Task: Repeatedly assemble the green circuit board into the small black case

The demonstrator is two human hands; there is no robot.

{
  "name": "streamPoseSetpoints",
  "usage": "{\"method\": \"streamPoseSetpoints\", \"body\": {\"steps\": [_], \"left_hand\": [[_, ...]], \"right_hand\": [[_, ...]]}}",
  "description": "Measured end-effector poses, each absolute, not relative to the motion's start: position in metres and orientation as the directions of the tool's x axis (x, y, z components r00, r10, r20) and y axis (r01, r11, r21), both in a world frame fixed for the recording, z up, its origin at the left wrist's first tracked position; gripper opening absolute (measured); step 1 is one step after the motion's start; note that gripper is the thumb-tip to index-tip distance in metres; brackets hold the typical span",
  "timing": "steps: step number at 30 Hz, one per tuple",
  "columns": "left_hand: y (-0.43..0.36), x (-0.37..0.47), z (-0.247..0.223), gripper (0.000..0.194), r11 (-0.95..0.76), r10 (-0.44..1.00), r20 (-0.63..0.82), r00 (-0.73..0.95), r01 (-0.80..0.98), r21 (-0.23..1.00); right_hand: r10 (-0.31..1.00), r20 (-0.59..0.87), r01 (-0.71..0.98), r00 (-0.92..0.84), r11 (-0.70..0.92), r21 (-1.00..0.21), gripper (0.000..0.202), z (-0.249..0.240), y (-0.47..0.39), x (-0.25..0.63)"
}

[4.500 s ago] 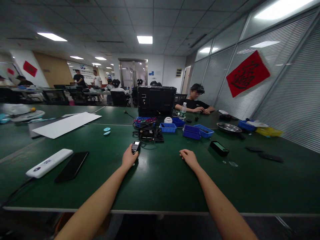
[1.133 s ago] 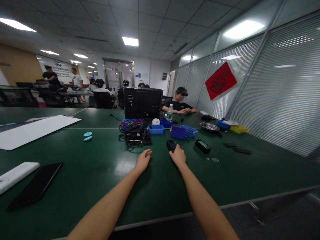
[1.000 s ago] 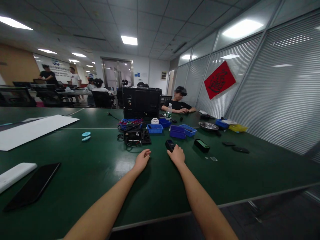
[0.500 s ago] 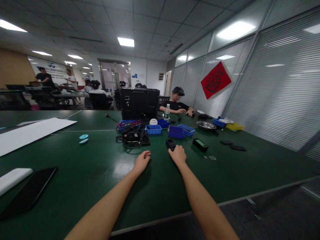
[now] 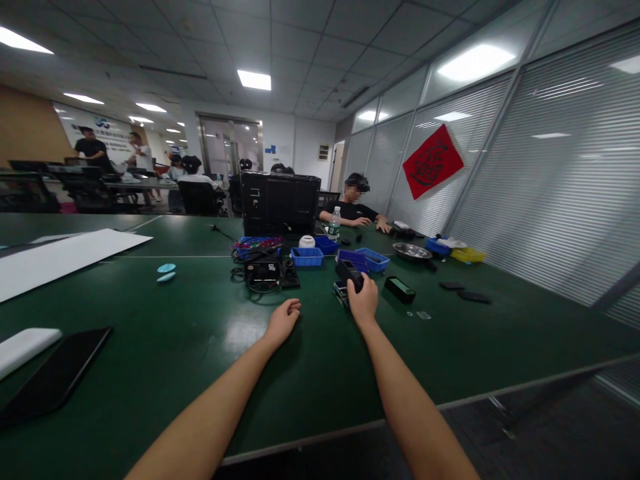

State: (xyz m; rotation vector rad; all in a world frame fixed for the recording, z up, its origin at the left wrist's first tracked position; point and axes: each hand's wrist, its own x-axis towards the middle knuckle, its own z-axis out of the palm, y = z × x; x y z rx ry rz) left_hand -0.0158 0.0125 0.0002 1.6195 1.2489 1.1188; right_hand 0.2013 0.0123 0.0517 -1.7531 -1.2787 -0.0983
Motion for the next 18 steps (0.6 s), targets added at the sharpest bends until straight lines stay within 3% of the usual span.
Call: {"method": "streamPoseSetpoints", "body": {"steps": [2,4,6,8,11,18], "left_hand": [[0.013,-0.016,-0.001,0.033,-0.205,0.976,0.175,0.127,0.282,0.937],[0.014,-0.016,-0.001,0.032,-0.207,0.976,0.177,0.127,0.286,0.936],[0.014,-0.016,-0.002,0.032,-0.206,0.976,0.177,0.124,0.284,0.936],[0.014,-0.016,-0.002,0.033,-0.204,0.977,0.175,0.124,0.281,0.938],[0.013,-0.016,-0.003,0.035,-0.211,0.975,0.18,0.131,0.289,0.934],[0.012,-0.016,-0.006,0.056,-0.303,0.949,0.266,0.171,0.259,0.917]], "right_hand": [[0.752,0.425,0.583,0.504,0.067,-0.81,0.05,0.051,0.013,0.195],[0.855,0.17,0.234,0.491,0.058,-0.97,0.043,0.048,0.016,0.186],[0.921,-0.061,-0.133,0.386,-0.01,-0.991,0.032,0.045,0.019,0.176],[0.945,-0.209,-0.36,0.252,-0.108,-0.927,0.025,0.046,0.018,0.169],[0.94,-0.316,-0.442,0.132,-0.23,-0.867,0.021,0.049,0.013,0.161],[0.929,-0.355,-0.337,0.107,-0.302,-0.892,0.015,0.042,0.009,0.15]]}}
